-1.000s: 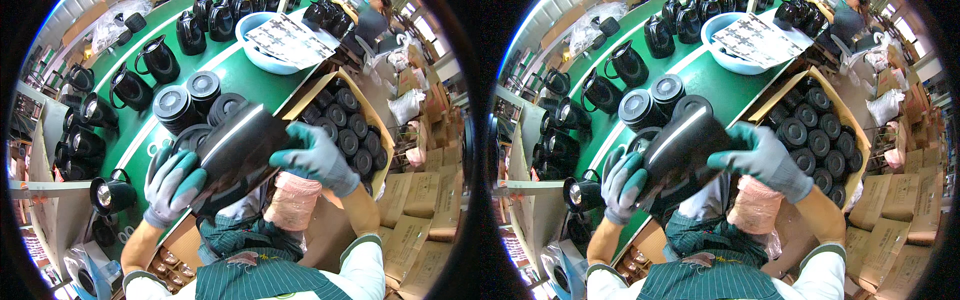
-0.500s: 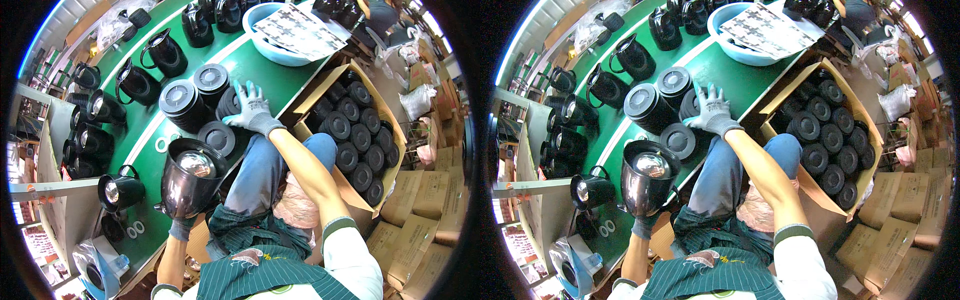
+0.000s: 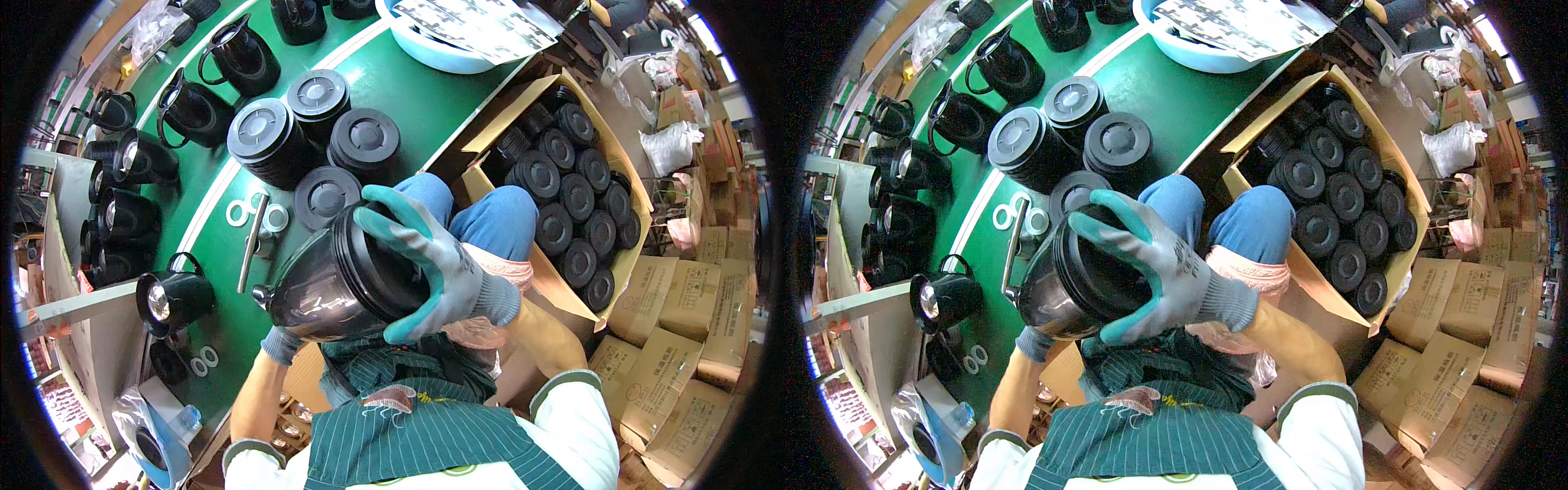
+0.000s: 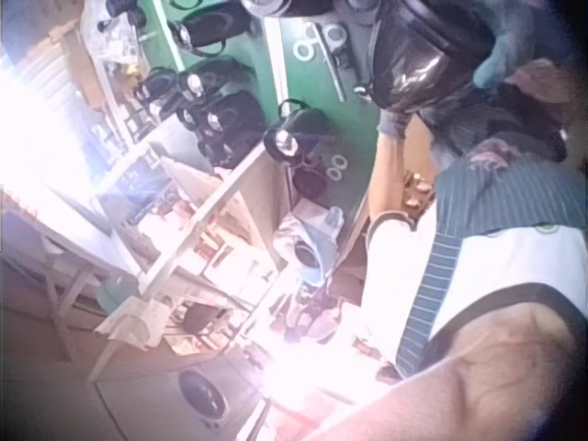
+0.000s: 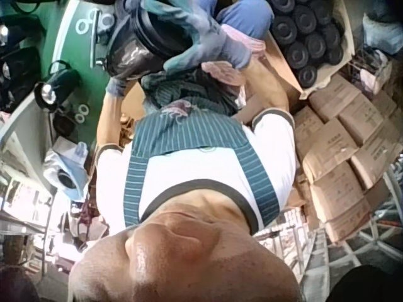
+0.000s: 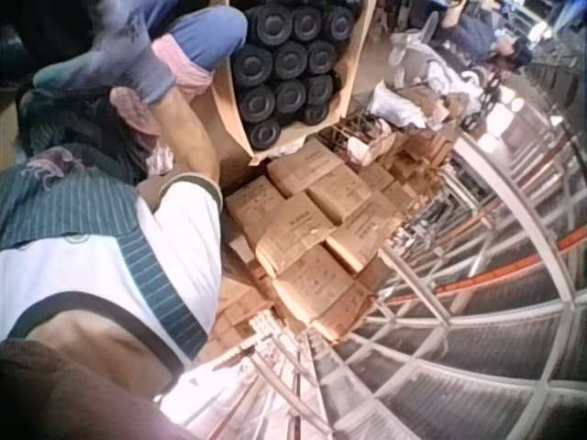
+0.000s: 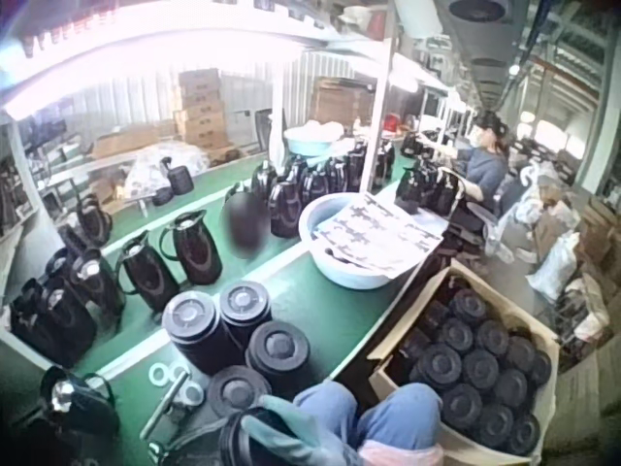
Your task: The person sits on the floor and assembles black kettles by inserting a metal rod into the base, attaching a lid, and placing the finished unit on a green table. The process is repeated for multiple kettles.
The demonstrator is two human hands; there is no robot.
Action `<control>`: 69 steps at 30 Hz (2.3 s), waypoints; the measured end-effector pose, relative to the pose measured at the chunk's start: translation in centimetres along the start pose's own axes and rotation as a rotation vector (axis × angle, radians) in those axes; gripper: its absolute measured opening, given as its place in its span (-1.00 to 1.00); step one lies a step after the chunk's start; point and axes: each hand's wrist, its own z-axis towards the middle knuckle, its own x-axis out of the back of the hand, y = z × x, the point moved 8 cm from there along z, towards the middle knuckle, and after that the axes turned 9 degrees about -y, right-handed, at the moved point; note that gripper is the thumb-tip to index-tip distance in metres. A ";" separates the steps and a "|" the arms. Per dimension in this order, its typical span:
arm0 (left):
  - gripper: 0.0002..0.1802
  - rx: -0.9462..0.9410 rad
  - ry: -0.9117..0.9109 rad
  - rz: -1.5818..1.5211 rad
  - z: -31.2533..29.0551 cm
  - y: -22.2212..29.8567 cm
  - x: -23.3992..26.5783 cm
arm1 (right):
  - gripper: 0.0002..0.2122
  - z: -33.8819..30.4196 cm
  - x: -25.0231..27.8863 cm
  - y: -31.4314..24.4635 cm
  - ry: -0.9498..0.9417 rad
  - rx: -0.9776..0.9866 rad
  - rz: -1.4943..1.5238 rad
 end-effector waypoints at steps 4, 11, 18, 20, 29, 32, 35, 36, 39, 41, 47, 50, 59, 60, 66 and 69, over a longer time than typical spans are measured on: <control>-0.30 -0.014 -0.073 -0.242 -0.2 3.9 -0.8 | 0.10 -2.6 -0.2 -4.2 0.066 0.163 -0.180; -0.24 0.100 -0.222 -1.094 0.4 4.8 -2.1 | 0.23 -7.4 0.8 -4.1 0.244 -0.043 -0.112; -0.61 -0.466 0.151 1.353 -1.2 17.6 1.0 | -0.37 -15.3 -6.3 8.8 0.557 0.004 2.250; -0.59 -0.227 0.350 1.036 -0.6 17.4 3.8 | -0.36 -15.5 -5.9 8.8 0.409 0.099 2.468; -0.58 -0.294 0.510 0.805 -1.3 17.9 3.2 | -0.04 -10.2 -0.7 0.4 0.423 -0.083 0.350; -0.57 -0.539 0.444 1.113 -2.0 20.4 2.2 | -0.05 -10.4 -0.4 0.3 0.345 -0.246 0.392; -0.66 -0.197 0.621 0.566 -1.4 17.3 5.8 | -0.06 -9.7 1.1 -1.2 0.281 -0.206 0.041; -0.67 -0.119 0.623 0.383 -1.0 15.8 6.0 | -0.07 -8.9 1.3 -1.7 0.245 -0.190 -0.194; -0.68 -0.128 0.595 0.264 -0.8 14.3 5.1 | -0.01 -6.5 0.5 -4.6 0.196 0.153 -0.222; -0.69 -0.261 0.619 0.556 -1.7 16.0 4.7 | 0.02 -5.4 0.1 -3.5 0.286 -0.005 0.143; -0.69 -0.304 0.600 0.804 -2.6 16.7 6.8 | -0.05 -4.8 -0.6 -3.3 0.273 -0.323 0.202; -0.70 -0.138 0.602 0.273 -1.7 12.2 7.3 | -0.06 -3.5 0.4 -4.2 0.208 -0.171 -0.039; -0.70 -0.498 0.487 0.996 -1.9 18.7 4.9 | -0.19 -9.7 -2.8 1.9 0.364 -0.307 0.268; -0.70 -0.461 0.500 0.971 -1.6 18.8 5.4 | -0.04 -10.8 -2.5 3.2 0.389 -0.439 0.318; -0.58 -0.371 0.523 0.336 -0.1 14.9 6.1 | -0.20 -8.0 0.3 -2.8 0.314 -0.133 0.085; -0.54 -0.112 0.484 -0.127 0.7 10.3 4.2 | -0.07 -7.1 1.3 -5.9 0.325 0.070 -0.028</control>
